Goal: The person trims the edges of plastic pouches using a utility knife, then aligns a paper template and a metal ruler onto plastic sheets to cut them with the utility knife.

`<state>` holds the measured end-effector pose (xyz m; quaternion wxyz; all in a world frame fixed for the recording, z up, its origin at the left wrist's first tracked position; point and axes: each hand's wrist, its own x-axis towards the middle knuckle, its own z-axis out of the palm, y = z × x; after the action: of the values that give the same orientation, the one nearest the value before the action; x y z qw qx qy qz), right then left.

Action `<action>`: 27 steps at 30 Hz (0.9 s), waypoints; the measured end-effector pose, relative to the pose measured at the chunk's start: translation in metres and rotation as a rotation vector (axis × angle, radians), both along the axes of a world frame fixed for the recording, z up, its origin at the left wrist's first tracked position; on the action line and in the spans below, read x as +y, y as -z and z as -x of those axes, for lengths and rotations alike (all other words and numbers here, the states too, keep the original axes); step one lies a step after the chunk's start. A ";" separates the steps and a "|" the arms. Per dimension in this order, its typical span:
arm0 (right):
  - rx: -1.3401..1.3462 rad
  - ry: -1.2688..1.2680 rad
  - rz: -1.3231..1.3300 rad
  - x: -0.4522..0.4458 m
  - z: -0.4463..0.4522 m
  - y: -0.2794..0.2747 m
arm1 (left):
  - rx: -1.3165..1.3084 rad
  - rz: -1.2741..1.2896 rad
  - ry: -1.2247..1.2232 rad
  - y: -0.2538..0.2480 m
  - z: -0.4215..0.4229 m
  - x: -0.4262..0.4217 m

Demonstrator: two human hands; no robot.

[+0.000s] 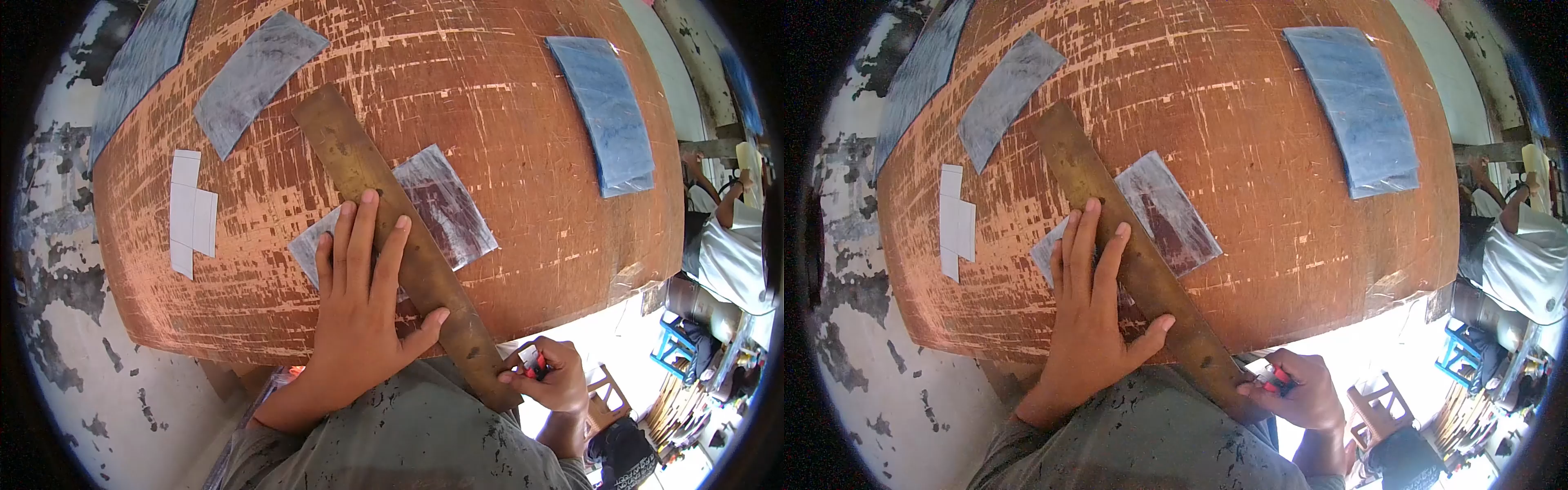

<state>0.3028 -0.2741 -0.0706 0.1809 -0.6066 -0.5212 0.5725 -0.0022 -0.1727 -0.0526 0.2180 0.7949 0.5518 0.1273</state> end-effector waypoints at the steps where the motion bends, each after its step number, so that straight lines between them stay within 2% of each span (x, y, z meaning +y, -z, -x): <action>1: 0.011 -0.008 -0.021 -0.002 -0.001 0.003 | 0.006 0.004 -0.005 0.000 0.000 0.000; 4: 0.016 0.031 0.002 0.009 0.010 -0.009 | 0.012 -0.012 0.004 0.001 0.000 0.000; 27: 0.062 0.027 -0.004 -0.003 -0.001 0.012 | 0.027 -0.007 -0.004 0.000 -0.002 0.000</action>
<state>0.3035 -0.2774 -0.0823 0.2060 -0.5951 -0.5081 0.5876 -0.0005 -0.1728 -0.0523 0.2075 0.7962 0.5557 0.1189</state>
